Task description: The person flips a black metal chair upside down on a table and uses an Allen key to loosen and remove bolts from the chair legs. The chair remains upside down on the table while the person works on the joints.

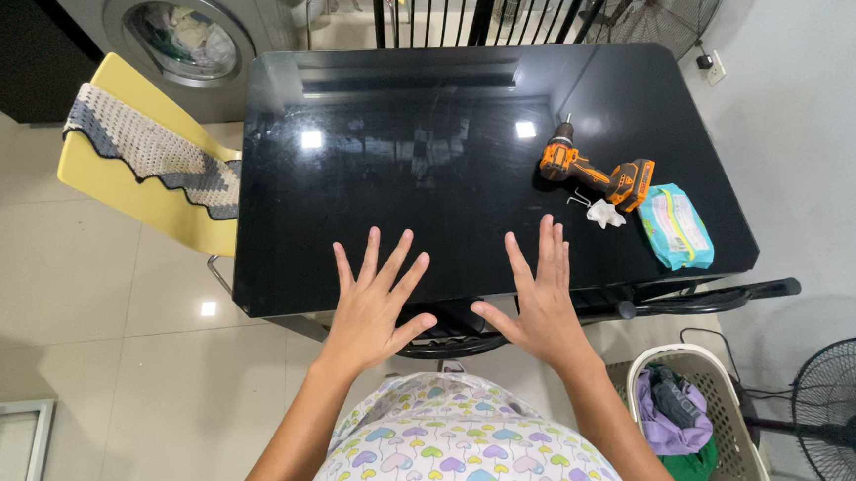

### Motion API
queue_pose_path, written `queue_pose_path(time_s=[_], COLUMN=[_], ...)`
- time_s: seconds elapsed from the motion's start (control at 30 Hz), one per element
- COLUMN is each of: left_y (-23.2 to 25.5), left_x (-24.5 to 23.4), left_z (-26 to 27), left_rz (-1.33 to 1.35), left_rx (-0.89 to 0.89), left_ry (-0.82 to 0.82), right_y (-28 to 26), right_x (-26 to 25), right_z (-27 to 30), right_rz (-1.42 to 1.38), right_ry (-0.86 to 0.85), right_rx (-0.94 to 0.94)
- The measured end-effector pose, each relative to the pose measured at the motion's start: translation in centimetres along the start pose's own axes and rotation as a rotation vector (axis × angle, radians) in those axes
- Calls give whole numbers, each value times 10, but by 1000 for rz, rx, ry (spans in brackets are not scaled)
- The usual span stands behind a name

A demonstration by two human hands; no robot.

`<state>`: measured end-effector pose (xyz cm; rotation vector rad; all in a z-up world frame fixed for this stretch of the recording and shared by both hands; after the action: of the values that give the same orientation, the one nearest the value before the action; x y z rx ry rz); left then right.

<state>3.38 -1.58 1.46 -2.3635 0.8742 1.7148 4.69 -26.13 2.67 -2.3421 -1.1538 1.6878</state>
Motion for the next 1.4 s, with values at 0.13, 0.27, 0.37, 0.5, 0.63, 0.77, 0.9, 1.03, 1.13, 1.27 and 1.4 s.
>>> queue_pose_path(time_s=[0.13,0.27,0.37,0.5,0.63,0.77,0.9,1.03,1.13,1.27,1.4], left_y=[5,9,11,13,14,14,16,13,2,-17,-35], left_x=[-6,-10,-10,-12,-12,-11,-20,-23,-23,-17,-12], left_z=[-3,-7,-8,-9,-11,-14,-14,-12,-3,11,29], left_rz=[18,21,21,68,73,84,64,110,146,142,66], left_rx=[-4,12,17,30,37,38,88,81,71,15,-46], left_ry=[-6,14,15,25,13,-10,107,120,84,-25,-133], right_y=[-4,-3,-3,-2,-2,-3,-6,-9,-11,-15,-16], right_x=[-4,-6,-6,-6,-9,-14,-17,-18,-19,-18,-13], right_z=[2,3,4,6,5,3,0,-4,-5,-5,0], right_rz=[-10,-11,-3,4,1,-26,-19,-43,-30,9,43], right_ry=[2,4,10,8,25,57,68,98,88,85,69], right_rx=[11,19,19,28,14,-32,-50,-63,-65,-103,-113])
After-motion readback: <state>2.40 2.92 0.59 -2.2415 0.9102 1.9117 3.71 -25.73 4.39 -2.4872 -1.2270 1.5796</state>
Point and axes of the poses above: each hand's wrist, its own z-axis away from the middle knuckle, its own x-axis out of the palm, y = z × x, the point moved 4 cm from there along -z, towards the middle knuckle, and after that the axes turned 5 degrees about -z, right-handed, at the moved point
